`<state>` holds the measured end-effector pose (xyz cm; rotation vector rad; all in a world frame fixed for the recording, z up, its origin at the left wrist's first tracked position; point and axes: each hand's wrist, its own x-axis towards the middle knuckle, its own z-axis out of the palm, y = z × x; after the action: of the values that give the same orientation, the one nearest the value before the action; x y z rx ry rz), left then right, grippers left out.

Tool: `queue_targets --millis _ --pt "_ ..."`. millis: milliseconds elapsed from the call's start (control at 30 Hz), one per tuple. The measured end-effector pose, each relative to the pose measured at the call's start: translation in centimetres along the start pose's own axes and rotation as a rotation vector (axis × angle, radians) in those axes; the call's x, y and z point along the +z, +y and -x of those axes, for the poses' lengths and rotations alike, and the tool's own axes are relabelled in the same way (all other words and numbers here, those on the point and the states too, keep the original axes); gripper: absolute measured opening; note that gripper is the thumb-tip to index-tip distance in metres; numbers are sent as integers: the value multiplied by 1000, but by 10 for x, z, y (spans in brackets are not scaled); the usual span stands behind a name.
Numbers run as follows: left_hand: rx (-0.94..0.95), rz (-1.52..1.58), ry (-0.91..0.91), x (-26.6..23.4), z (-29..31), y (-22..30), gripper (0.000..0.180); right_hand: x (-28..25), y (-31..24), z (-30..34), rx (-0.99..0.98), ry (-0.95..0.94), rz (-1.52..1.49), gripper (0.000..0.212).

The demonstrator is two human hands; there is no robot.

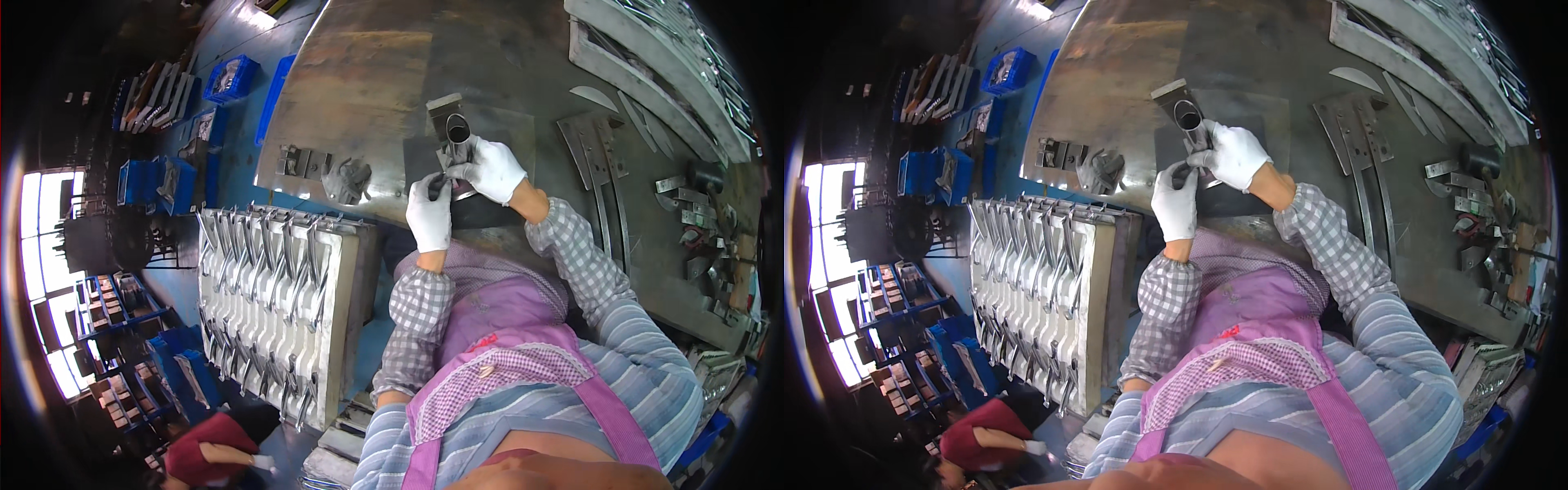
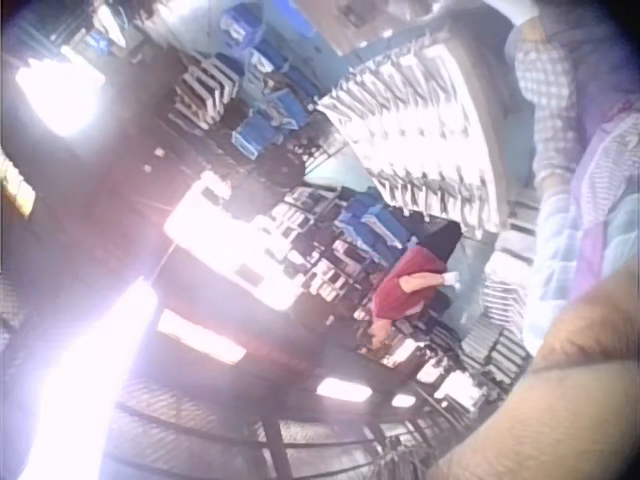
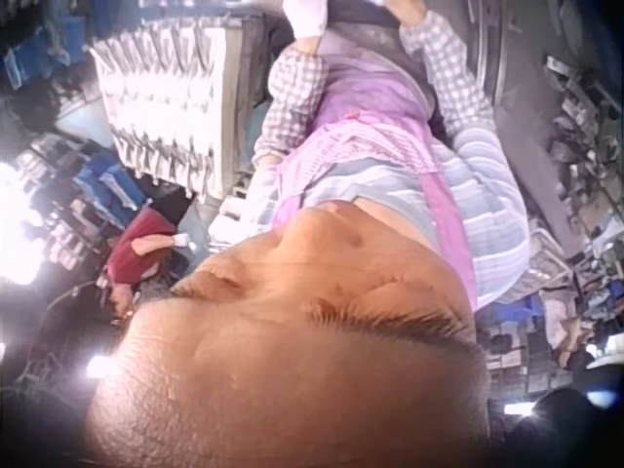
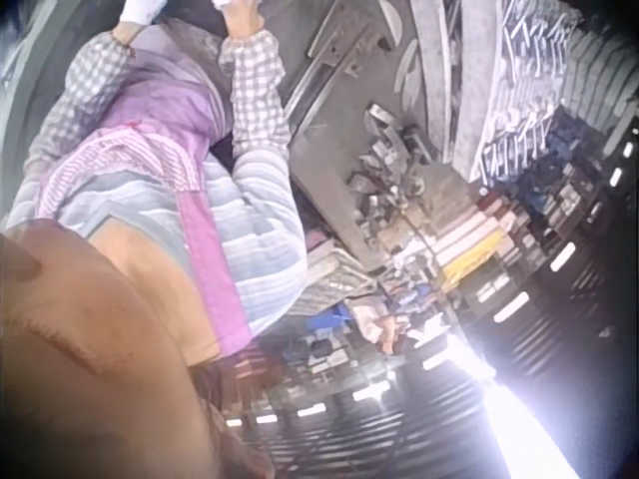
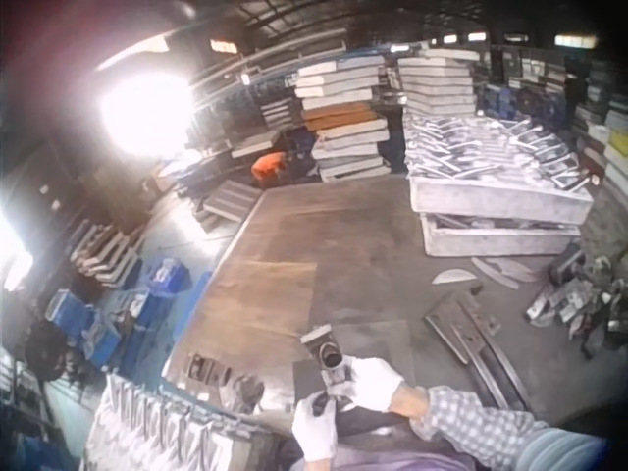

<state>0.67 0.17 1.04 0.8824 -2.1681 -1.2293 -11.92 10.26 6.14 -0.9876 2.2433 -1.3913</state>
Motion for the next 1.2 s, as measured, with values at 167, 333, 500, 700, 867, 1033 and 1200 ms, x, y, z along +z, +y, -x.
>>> queue_targets --millis 167,333,500,700,867,1033,1200 --pt "-99 190 149 13 4 -15 19 5 0 3 58 49 14 24" --pt "199 -158 101 18 0 -15 21 0 39 10 -133 114 -383 27" --pt "-93 71 19 17 -3 -14 23 -5 89 37 -373 183 79 30" --pt "-137 78 -46 13 -8 -17 25 0 93 40 -254 210 -13 31" --pt "-98 12 -32 12 -8 -13 27 -2 81 39 -181 204 8 28" --pt "-120 19 -33 13 -4 -8 27 -1 89 36 -163 165 -162 26" --pt "-122 52 -38 9 -4 -11 26 6 92 35 -151 193 -225 22"
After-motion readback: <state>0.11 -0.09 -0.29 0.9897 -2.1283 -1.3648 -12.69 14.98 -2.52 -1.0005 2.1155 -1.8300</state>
